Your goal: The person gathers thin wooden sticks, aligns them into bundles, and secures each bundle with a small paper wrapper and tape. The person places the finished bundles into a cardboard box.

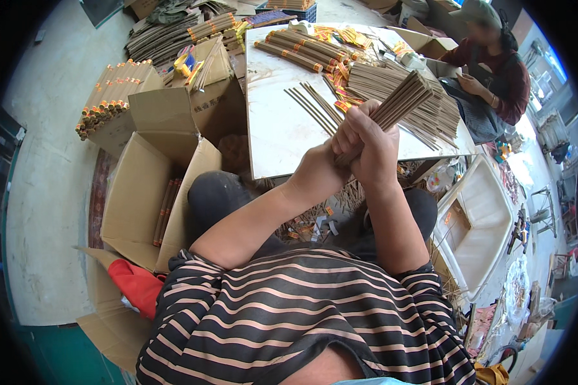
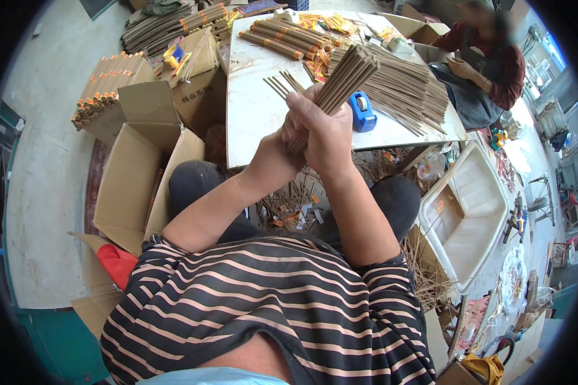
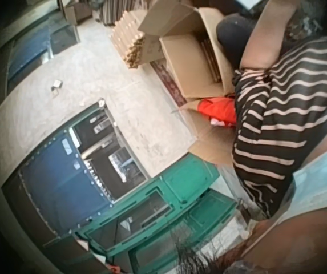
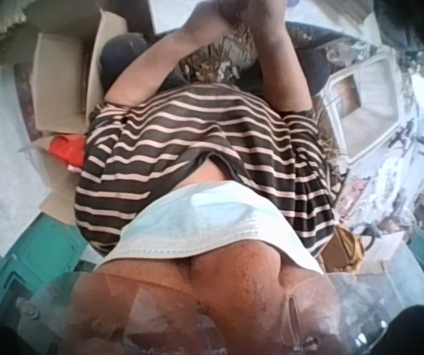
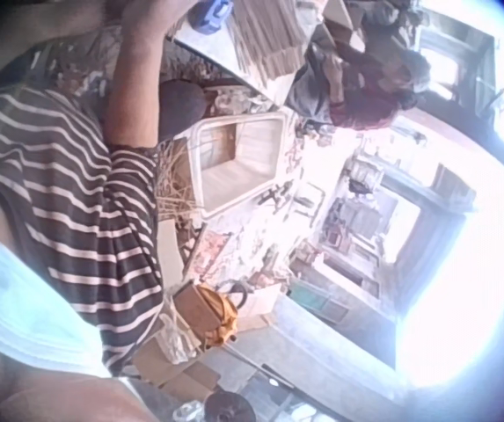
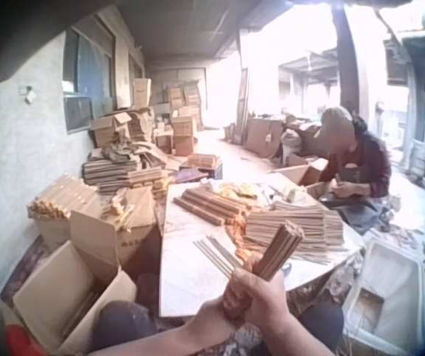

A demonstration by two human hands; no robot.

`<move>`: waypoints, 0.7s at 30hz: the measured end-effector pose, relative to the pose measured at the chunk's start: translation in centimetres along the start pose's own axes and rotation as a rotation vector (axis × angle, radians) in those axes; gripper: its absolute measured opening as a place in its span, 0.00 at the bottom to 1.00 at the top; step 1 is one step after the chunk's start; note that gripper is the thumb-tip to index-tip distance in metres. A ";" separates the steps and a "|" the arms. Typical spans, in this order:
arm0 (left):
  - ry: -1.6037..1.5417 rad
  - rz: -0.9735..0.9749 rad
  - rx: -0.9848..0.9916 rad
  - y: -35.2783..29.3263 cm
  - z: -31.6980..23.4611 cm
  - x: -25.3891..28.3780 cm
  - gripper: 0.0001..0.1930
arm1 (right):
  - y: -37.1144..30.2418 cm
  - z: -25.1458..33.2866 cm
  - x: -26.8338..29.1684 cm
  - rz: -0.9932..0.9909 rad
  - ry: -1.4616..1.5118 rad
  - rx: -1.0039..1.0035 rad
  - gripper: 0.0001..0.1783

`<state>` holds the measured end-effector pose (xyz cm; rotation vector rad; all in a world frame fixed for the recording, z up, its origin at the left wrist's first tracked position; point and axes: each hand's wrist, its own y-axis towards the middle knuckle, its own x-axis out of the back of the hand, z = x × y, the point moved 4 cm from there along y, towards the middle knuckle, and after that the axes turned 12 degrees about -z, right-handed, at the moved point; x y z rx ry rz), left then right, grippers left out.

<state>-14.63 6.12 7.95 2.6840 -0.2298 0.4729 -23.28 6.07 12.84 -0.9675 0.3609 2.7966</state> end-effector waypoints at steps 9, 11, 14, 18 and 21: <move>-0.053 -0.019 0.073 -1.0 2.0 -0.1 0.20 | 0.5 -1.5 1.7 -0.175 0.000 -0.064 0.14; -0.066 0.022 0.129 -0.9 2.1 -0.2 0.20 | 1.0 -1.7 1.9 -0.212 0.021 -0.084 0.13; -0.131 -0.016 0.078 -0.5 3.9 -1.0 0.18 | 1.9 -2.2 2.4 -0.246 -0.049 -0.061 0.14; -0.036 0.093 0.174 -0.1 6.0 -0.8 0.14 | 5.9 -0.3 2.7 -0.224 -0.109 0.094 0.13; -0.119 0.092 0.242 0.4 7.3 0.2 0.12 | 10.6 2.5 3.0 -0.178 -0.154 0.254 0.10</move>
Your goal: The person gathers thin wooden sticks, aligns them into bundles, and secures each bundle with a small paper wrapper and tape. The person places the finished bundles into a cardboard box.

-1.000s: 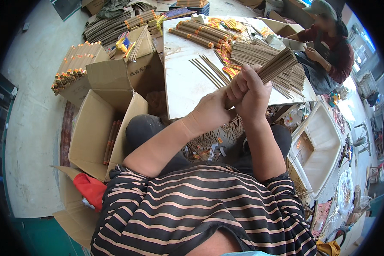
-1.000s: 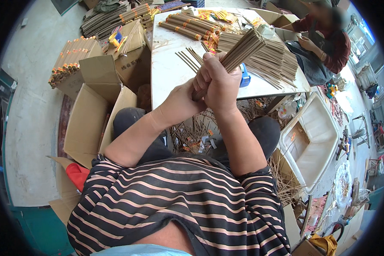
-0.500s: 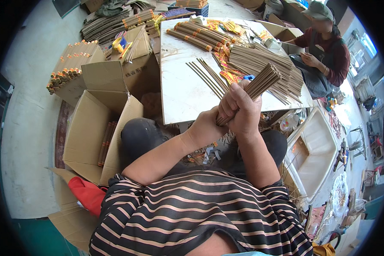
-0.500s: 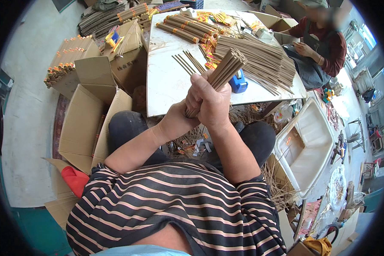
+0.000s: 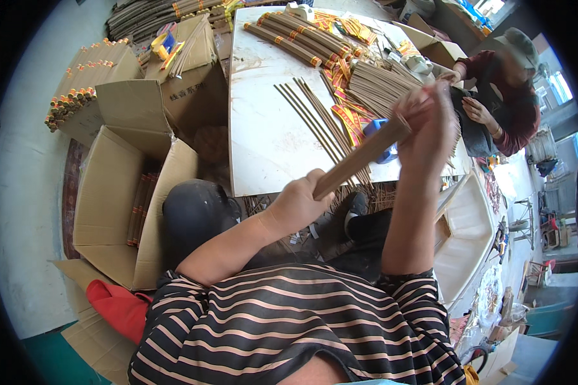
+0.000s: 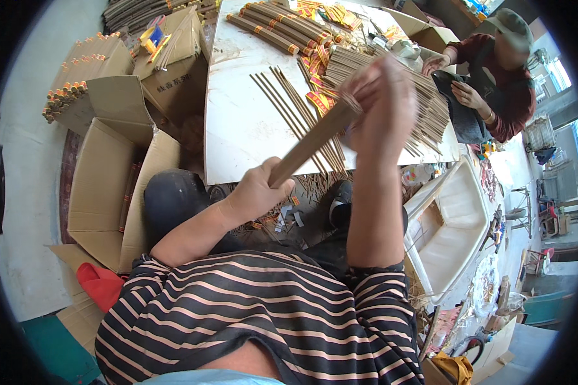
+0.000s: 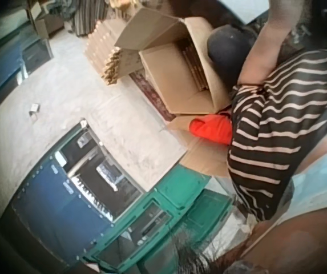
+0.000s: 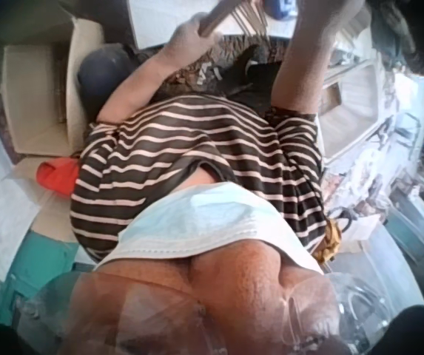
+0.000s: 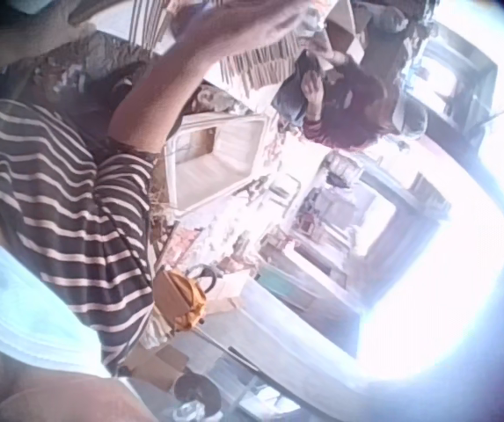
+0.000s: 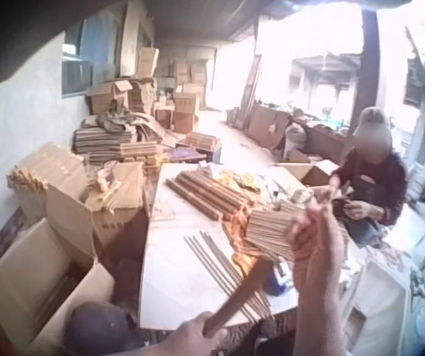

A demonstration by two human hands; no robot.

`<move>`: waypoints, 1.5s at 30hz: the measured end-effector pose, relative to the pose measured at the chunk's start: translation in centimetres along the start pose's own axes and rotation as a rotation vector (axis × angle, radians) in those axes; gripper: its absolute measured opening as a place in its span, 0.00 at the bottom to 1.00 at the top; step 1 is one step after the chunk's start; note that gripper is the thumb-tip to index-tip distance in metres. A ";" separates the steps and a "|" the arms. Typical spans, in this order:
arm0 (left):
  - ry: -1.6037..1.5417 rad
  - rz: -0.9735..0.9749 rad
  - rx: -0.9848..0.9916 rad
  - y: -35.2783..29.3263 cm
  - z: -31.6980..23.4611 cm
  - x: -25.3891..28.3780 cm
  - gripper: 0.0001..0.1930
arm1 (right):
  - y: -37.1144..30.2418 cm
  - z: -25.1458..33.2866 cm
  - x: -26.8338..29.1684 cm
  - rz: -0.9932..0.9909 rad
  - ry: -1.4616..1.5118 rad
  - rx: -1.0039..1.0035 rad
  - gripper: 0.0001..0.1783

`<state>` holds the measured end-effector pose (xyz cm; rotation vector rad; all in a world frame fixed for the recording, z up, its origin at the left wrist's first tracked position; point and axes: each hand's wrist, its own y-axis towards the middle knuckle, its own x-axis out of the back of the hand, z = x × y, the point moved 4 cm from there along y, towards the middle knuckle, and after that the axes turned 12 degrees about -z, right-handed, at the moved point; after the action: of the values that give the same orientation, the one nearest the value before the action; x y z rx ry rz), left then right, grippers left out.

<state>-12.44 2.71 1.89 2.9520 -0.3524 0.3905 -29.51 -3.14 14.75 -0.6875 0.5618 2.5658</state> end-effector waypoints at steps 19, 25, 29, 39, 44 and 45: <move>-0.712 -0.138 0.519 4.3 5.0 6.4 0.09 | 6.2 -19.1 6.8 0.335 -1.824 0.276 0.17; -0.636 -0.102 0.487 3.9 4.0 6.6 0.10 | 5.8 -16.8 5.7 0.319 -1.493 0.172 0.12; -0.558 -0.071 0.426 3.9 1.7 6.9 0.11 | 2.8 -11.1 2.5 0.341 -1.178 0.115 0.11; -0.518 -0.059 0.401 1.0 -1.2 6.1 0.11 | -7.6 -6.4 0.6 0.454 -0.580 -0.398 0.05; -0.495 -0.051 0.396 0.1 -2.5 5.8 0.11 | -9.0 -5.7 0.7 0.517 -0.481 -0.494 0.04; -0.505 -0.054 0.394 0.0 -2.6 5.8 0.11 | -8.8 -5.6 0.7 0.465 -0.500 -0.428 0.05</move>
<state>-7.62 1.94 5.94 3.4107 -0.2697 -0.3471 -23.63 1.71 7.59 -0.0031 -0.0057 3.1752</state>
